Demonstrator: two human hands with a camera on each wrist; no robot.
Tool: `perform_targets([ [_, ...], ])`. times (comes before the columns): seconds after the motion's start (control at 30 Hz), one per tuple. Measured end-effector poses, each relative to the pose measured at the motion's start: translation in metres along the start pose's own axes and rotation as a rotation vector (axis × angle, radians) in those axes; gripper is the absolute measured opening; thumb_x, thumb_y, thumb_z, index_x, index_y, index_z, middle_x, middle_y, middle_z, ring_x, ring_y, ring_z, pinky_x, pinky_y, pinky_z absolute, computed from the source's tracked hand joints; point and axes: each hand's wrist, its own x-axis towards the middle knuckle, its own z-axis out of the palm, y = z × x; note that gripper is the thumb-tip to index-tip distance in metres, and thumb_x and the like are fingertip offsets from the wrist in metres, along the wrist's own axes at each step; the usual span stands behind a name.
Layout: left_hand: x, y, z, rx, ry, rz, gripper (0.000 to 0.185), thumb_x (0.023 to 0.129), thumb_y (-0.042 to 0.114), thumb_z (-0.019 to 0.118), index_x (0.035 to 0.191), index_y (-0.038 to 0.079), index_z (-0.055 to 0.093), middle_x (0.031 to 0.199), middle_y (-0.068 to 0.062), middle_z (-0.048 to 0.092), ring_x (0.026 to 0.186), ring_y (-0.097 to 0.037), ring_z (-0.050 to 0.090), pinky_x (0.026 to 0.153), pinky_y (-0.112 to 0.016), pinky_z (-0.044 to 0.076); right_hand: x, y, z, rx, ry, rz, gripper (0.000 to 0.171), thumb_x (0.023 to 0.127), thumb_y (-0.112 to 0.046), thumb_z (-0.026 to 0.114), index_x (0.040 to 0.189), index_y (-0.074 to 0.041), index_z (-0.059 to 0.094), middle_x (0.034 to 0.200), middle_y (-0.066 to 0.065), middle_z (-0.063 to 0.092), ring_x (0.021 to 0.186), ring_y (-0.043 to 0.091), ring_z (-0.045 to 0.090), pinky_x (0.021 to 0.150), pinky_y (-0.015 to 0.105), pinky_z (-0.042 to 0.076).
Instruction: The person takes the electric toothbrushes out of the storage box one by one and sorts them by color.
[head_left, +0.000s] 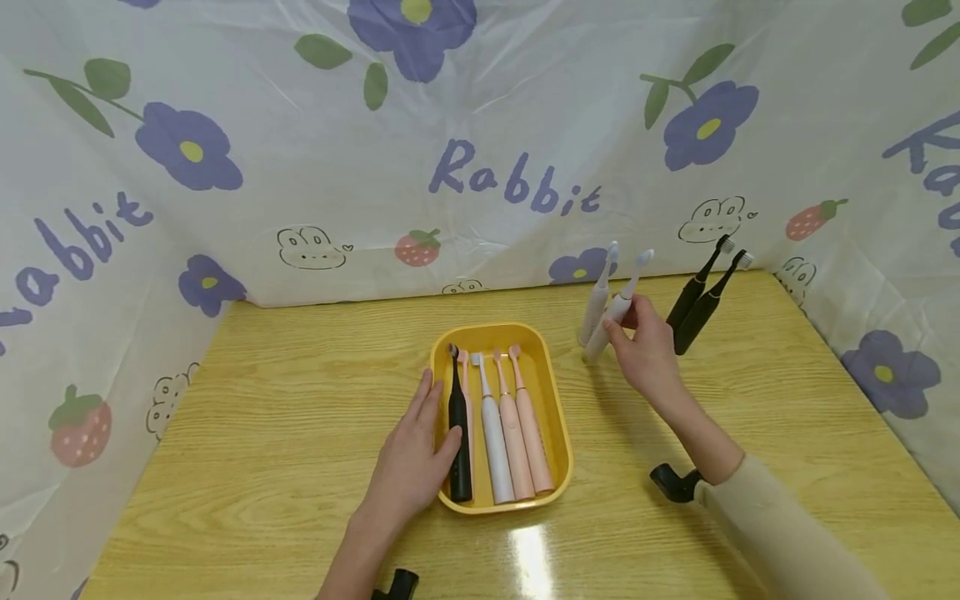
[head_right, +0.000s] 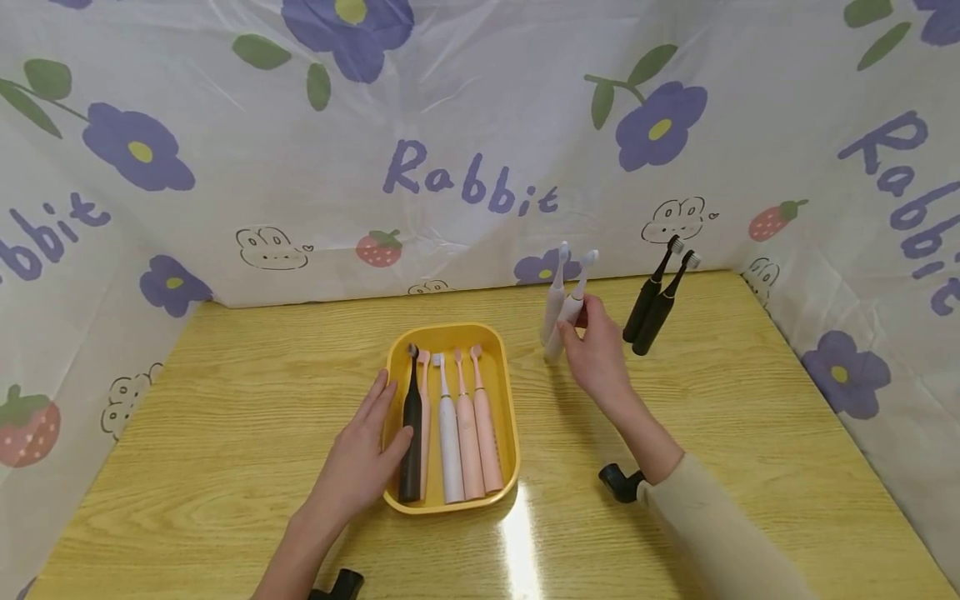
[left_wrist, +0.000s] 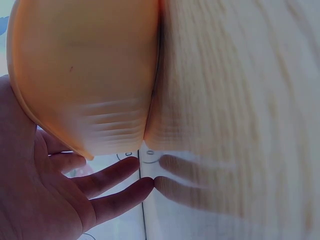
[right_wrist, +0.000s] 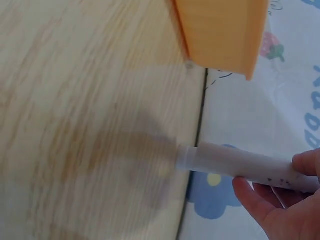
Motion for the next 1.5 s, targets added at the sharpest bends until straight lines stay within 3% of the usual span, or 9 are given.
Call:
perform_targets([
  [0.23, -0.001, 0.000, 0.001, -0.003, 0.000, 0.000, 0.070, 0.102, 0.030, 0.060, 0.161, 0.003, 0.031, 0.171, -0.007, 0.015, 0.145, -0.040, 0.037, 0.110, -0.059, 0.039, 0.002, 0.009, 0.010, -0.022, 0.060, -0.013, 0.039, 0.102, -0.003, 0.060, 0.137, 0.011, 0.049, 0.125, 0.030, 0.061, 0.116, 0.045, 0.062, 0.091, 0.059, 0.053],
  [0.6, 0.000, 0.001, 0.001, -0.001, 0.003, 0.004, 0.071, 0.102, 0.029, 0.061, 0.161, 0.003, 0.031, 0.171, -0.006, 0.014, 0.145, -0.040, 0.037, 0.110, -0.059, 0.039, 0.004, 0.011, 0.015, -0.017, 0.055, -0.004, 0.040, 0.104, -0.006, 0.058, 0.139, 0.010, 0.048, 0.128, 0.029, 0.059, 0.116, 0.044, 0.063, 0.091, 0.058, 0.055],
  [0.87, 0.000, 0.001, 0.000, -0.004, 0.002, 0.010, 0.071, 0.102, 0.030, 0.061, 0.161, 0.003, 0.031, 0.171, -0.006, 0.014, 0.145, -0.040, 0.037, 0.111, -0.058, 0.038, 0.003, 0.011, 0.015, -0.028, 0.069, -0.023, 0.037, 0.103, -0.008, 0.060, 0.136, 0.008, 0.051, 0.124, 0.028, 0.063, 0.112, 0.042, 0.064, 0.083, 0.056, 0.056],
  [1.17, 0.000, 0.000, 0.000, -0.005, -0.005, 0.007, 0.071, 0.103, 0.030, 0.061, 0.161, 0.003, 0.030, 0.171, -0.007, 0.014, 0.145, -0.040, 0.036, 0.110, -0.058, 0.039, 0.005, 0.010, 0.016, -0.029, 0.032, -0.012, 0.037, 0.105, -0.007, 0.056, 0.138, 0.009, 0.050, 0.128, 0.030, 0.062, 0.116, 0.043, 0.062, 0.091, 0.058, 0.054],
  [1.5, 0.000, 0.000, -0.001, -0.007, -0.006, 0.001, 0.071, 0.102, 0.030, 0.061, 0.161, 0.003, 0.030, 0.171, -0.007, 0.014, 0.146, -0.041, 0.035, 0.111, -0.058, 0.038, 0.006, 0.013, 0.019, -0.096, -0.022, 0.021, 0.045, 0.105, -0.012, 0.057, 0.142, 0.011, 0.047, 0.132, 0.029, 0.059, 0.116, 0.043, 0.063, 0.088, 0.056, 0.056],
])
